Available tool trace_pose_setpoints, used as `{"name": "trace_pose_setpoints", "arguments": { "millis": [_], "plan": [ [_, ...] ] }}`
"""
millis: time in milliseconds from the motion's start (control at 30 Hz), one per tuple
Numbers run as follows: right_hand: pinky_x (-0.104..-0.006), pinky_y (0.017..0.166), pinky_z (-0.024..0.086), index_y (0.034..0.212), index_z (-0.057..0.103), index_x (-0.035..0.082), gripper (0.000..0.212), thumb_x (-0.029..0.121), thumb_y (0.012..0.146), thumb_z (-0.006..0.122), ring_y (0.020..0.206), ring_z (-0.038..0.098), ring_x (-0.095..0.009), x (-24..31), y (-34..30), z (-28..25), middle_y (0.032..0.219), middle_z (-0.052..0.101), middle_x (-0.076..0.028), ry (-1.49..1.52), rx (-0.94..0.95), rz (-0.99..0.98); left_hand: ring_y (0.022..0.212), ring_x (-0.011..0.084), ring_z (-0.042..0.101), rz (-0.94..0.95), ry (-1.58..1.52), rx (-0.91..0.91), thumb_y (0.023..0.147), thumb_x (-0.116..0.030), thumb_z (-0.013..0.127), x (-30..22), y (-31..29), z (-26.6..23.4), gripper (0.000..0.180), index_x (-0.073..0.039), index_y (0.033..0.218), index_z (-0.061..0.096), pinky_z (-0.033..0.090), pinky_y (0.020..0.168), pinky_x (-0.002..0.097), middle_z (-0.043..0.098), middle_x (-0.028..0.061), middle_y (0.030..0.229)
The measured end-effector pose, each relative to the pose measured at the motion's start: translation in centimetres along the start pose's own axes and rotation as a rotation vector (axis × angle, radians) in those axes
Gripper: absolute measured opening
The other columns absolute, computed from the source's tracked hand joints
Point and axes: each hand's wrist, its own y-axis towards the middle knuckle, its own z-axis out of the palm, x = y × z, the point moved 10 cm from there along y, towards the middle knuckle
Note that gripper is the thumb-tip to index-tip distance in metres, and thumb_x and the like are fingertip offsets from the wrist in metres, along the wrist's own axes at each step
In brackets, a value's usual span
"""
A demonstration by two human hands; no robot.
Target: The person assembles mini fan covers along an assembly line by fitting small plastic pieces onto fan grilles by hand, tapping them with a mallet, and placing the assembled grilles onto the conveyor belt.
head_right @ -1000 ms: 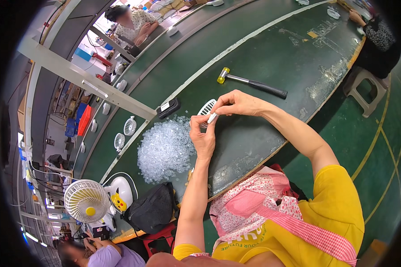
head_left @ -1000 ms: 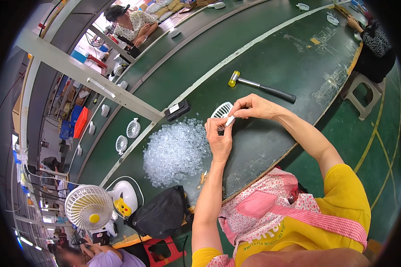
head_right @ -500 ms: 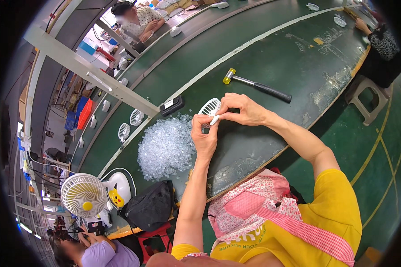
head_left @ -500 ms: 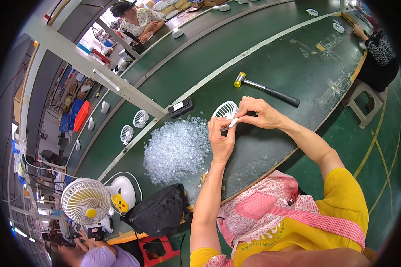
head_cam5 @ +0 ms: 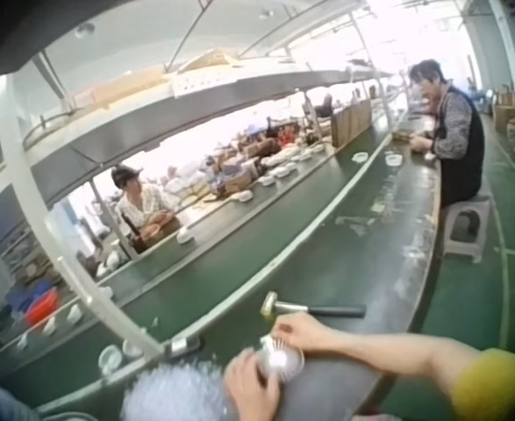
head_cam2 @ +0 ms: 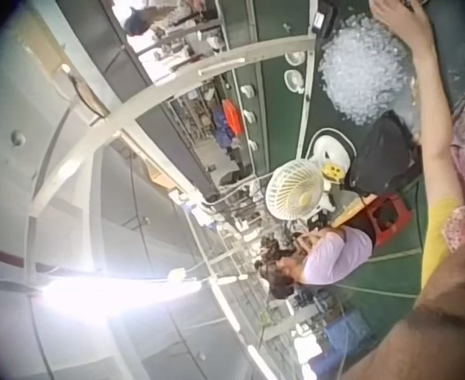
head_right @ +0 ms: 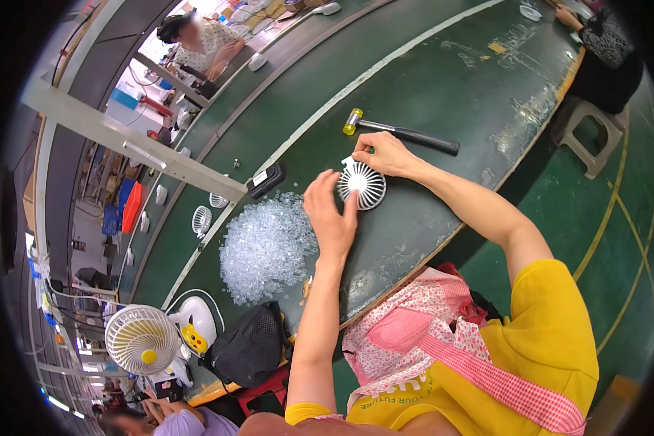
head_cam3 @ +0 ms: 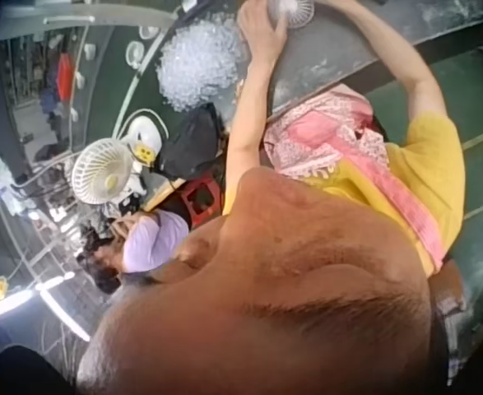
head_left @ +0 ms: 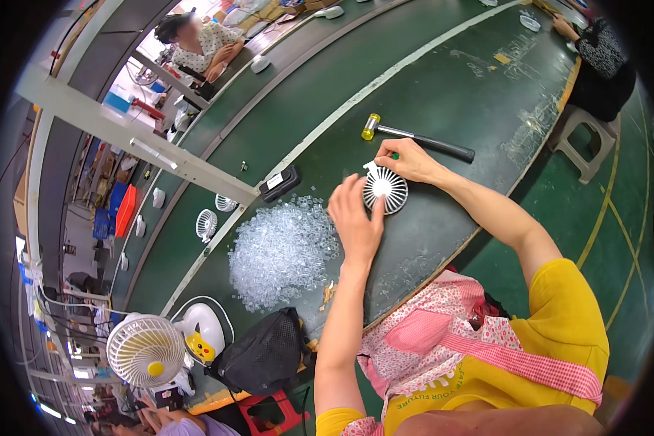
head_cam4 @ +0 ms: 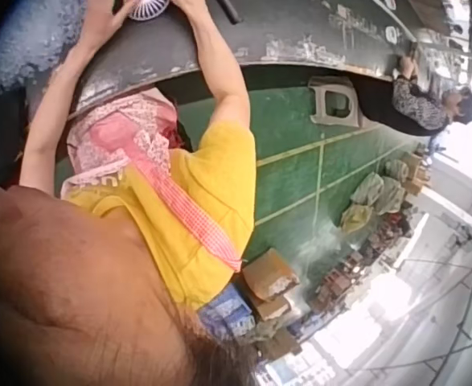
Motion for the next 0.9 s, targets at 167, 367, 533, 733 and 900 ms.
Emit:
{"name": "trace_pose_setpoints", "arguments": {
  "millis": [167,367,533,733,900],
  "plan": [
    [-0.0385,0.087,0.042,0.091,0.070,0.005,0.013,0.016,0.085,0.068,0.088,0.058,-0.025,1.4,-1.0,0.5,0.084,0.065,-0.006,-0.384,0.073,-0.247,0.117,0.0333,0.049,0.083,0.048,0.188,0.081,-0.021,0.075,-0.3,-1.1,2.7,0.043,-0.002,0.116,0.059,0.039,0.099,0.0454,0.055,0.0135,0.123],
    [-0.0394,0.089,0.039,0.089,0.070,0.006,0.010,0.014,0.088,0.064,0.097,0.052,-0.026,1.4,-1.5,0.4,0.095,0.060,-0.005,-0.376,0.097,-0.288,0.115,0.0328,0.052,0.071,0.045,0.178,0.074,-0.023,0.080,-1.0,-1.0,2.5,0.050,-0.001,0.115,0.060,0.046,0.094,0.0413,0.058,0.0142,0.123],
    [-0.0415,0.092,0.039,0.090,0.070,0.005,0.012,0.014,0.088,0.063,0.100,0.054,-0.028,1.9,-1.4,0.4,0.096,0.062,-0.008,-0.378,0.081,-0.302,0.117,0.0329,0.052,0.046,0.040,0.187,0.075,-0.022,0.079,-0.8,-1.2,2.5,0.050,-0.002,0.117,0.060,0.048,0.093,0.0402,0.057,0.0133,0.124],
    [-0.0417,0.087,0.042,0.116,0.060,0.008,0.029,0.015,0.087,0.064,0.105,0.053,-0.030,0.9,-1.6,-4.5,0.110,0.057,-0.010,-0.664,-0.114,-0.216,0.119,0.0343,0.050,0.065,0.063,0.189,0.078,-0.023,0.078,-0.9,-1.6,2.4,0.052,0.000,0.120,0.058,0.045,0.097,0.0427,0.057,0.0152,0.126],
    [-0.0419,0.081,0.047,0.113,0.063,0.006,0.025,0.012,0.088,0.061,0.096,0.057,-0.031,-1.8,-1.5,-6.1,0.103,0.058,-0.012,-0.802,-0.093,-0.166,0.116,0.0336,0.051,0.067,0.093,0.175,0.077,-0.023,0.078,-1.3,-1.5,2.7,0.052,0.000,0.120,0.059,0.043,0.098,0.0428,0.057,0.0143,0.123]
  ]
}}
